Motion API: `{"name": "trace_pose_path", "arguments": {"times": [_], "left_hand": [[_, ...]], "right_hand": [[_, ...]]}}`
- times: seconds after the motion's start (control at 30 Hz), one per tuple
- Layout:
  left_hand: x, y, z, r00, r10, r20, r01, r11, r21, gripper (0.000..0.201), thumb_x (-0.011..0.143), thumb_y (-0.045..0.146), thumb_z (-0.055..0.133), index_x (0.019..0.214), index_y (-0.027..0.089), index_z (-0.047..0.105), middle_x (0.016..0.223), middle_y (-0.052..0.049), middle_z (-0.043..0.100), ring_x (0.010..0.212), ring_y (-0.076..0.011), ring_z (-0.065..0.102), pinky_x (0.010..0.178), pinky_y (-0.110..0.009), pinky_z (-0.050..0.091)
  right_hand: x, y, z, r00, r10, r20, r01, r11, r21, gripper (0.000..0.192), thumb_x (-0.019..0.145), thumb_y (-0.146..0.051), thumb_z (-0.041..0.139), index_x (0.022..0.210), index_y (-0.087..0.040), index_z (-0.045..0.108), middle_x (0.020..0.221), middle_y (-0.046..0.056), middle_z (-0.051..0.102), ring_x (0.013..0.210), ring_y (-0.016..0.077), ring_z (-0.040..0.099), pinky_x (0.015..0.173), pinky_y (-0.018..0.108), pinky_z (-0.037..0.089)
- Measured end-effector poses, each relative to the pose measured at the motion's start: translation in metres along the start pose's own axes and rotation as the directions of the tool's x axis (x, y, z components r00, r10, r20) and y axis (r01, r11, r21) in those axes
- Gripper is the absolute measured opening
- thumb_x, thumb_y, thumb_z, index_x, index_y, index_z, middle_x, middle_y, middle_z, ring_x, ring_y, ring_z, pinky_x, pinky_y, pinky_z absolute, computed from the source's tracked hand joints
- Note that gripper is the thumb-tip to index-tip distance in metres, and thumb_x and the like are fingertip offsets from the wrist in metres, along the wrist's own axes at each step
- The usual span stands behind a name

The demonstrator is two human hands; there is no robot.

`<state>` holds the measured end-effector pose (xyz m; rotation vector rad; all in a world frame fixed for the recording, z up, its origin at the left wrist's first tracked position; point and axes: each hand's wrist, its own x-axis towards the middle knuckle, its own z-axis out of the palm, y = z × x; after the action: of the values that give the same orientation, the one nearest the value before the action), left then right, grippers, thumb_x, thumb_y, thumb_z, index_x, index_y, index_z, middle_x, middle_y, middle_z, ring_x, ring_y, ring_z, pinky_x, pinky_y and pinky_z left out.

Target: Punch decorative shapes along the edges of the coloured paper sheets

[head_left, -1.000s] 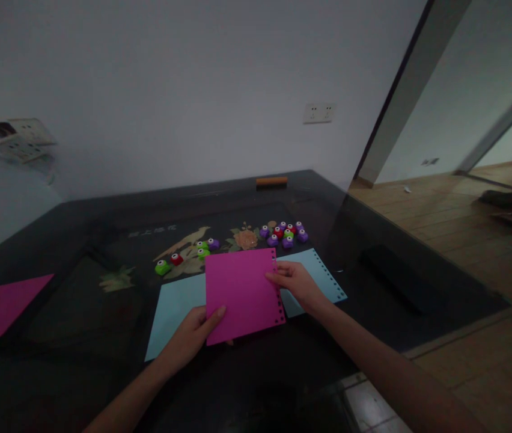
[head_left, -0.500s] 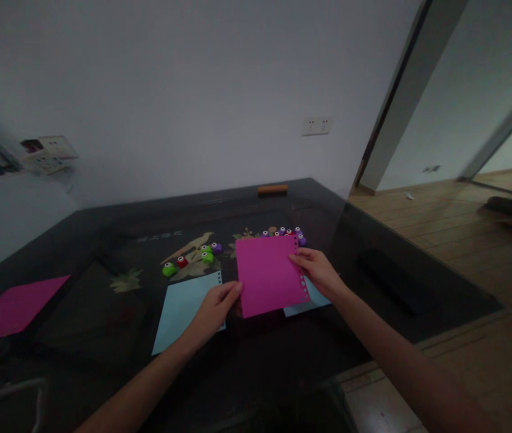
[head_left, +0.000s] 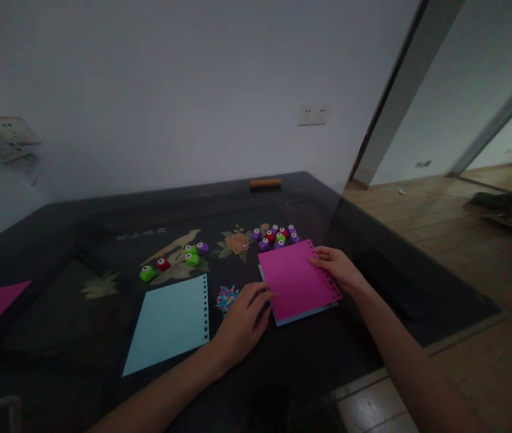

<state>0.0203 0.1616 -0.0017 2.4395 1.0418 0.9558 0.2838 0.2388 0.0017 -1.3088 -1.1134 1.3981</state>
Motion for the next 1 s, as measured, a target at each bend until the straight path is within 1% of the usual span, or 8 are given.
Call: {"name": "trace_pose_path", "arguments": {"times": [0.07, 0.17, 0.3, 0.4, 0.63, 0.83, 1.0], "left_hand": [[-0.0051, -0.0011, 0.0073, 0.999, 0.016, 0.034, -0.017, 1.0, 0.025, 0.035, 0.084, 0.01, 0.047, 0.118, 0.019, 0.051, 0.12, -0.012, 0.053, 0.114, -0.0224, 0.048, 0.096, -0.039, 0.044], [-0.0076, -0.0039, 0.0112, 0.998, 0.011, 0.061, -0.015, 0.998, 0.064, 0.035, 0.084, 0.008, 0.045, 0.117, 0.019, 0.05, 0.121, -0.012, 0.052, 0.115, -0.0233, 0.048, 0.097, -0.043, 0.044], [-0.0067, -0.0072, 0.0105, 0.996, -0.018, 0.083, 0.009, 0.995, 0.103, 0.033, 0.084, 0.007, 0.044, 0.114, 0.017, 0.052, 0.121, -0.012, 0.052, 0.116, -0.0227, 0.047, 0.098, -0.041, 0.044], [-0.007, -0.008, 0.011, 0.994, -0.015, 0.107, 0.001, 0.991, 0.131, 0.032, 0.084, 0.007, 0.044, 0.114, 0.015, 0.053, 0.123, -0.013, 0.051, 0.12, -0.0228, 0.045, 0.101, -0.041, 0.042], [-0.0089, -0.0082, 0.0122, 0.99, -0.011, 0.137, -0.014, 0.983, 0.183, 0.038, 0.083, 0.008, 0.045, 0.12, 0.017, 0.053, 0.127, -0.013, 0.053, 0.124, -0.0246, 0.045, 0.1, -0.044, 0.044], [-0.0083, -0.0076, 0.0116, 0.983, -0.037, 0.181, -0.007, 0.972, 0.235, 0.037, 0.084, 0.009, 0.046, 0.119, 0.018, 0.056, 0.128, -0.012, 0.055, 0.123, -0.0248, 0.047, 0.101, -0.046, 0.043], [-0.008, -0.0082, 0.013, 0.982, -0.046, 0.184, 0.001, 0.971, 0.24, 0.036, 0.084, 0.01, 0.047, 0.117, 0.018, 0.058, 0.127, -0.011, 0.057, 0.122, -0.0238, 0.048, 0.102, -0.045, 0.042]], "right_hand": [[0.0015, 0.0012, -0.0011, 1.0, 0.012, -0.008, -0.013, 0.999, -0.033, 0.024, 0.064, -0.024, 0.073, 0.085, -0.017, 0.063, 0.075, 0.003, 0.07, 0.061, 0.0144, 0.063, 0.056, 0.025, 0.049], [0.0023, 0.0015, -0.0012, 0.999, 0.032, -0.003, -0.032, 0.996, -0.078, 0.025, 0.063, -0.024, 0.072, 0.085, -0.017, 0.062, 0.075, 0.004, 0.07, 0.061, 0.015, 0.063, 0.056, 0.026, 0.049], [0.0021, 0.0025, -0.0001, 0.999, 0.043, 0.006, -0.042, 0.994, -0.105, 0.026, 0.063, -0.021, 0.072, 0.086, -0.017, 0.062, 0.074, 0.002, 0.07, 0.061, 0.0145, 0.063, 0.057, 0.025, 0.049], [0.0019, 0.0034, 0.0011, 0.999, 0.045, -0.013, -0.046, 0.99, -0.13, 0.021, 0.065, -0.02, 0.07, 0.085, -0.018, 0.062, 0.075, 0.003, 0.07, 0.062, 0.0147, 0.063, 0.058, 0.025, 0.049], [0.0018, 0.0026, 0.0059, 0.998, 0.044, -0.043, -0.051, 0.983, -0.178, 0.017, 0.068, -0.015, 0.067, 0.084, -0.017, 0.062, 0.078, 0.004, 0.07, 0.062, 0.0145, 0.063, 0.058, 0.026, 0.049], [0.002, 0.0026, 0.0061, 0.998, 0.051, -0.036, -0.057, 0.981, -0.186, 0.015, 0.071, -0.013, 0.064, 0.086, -0.017, 0.062, 0.078, 0.004, 0.069, 0.062, 0.0142, 0.063, 0.058, 0.025, 0.05], [0.0029, 0.0041, 0.0055, 0.999, 0.04, -0.037, -0.047, 0.974, -0.22, 0.016, 0.072, -0.013, 0.063, 0.087, -0.017, 0.062, 0.077, 0.004, 0.069, 0.062, 0.0143, 0.063, 0.059, 0.026, 0.05]]}}
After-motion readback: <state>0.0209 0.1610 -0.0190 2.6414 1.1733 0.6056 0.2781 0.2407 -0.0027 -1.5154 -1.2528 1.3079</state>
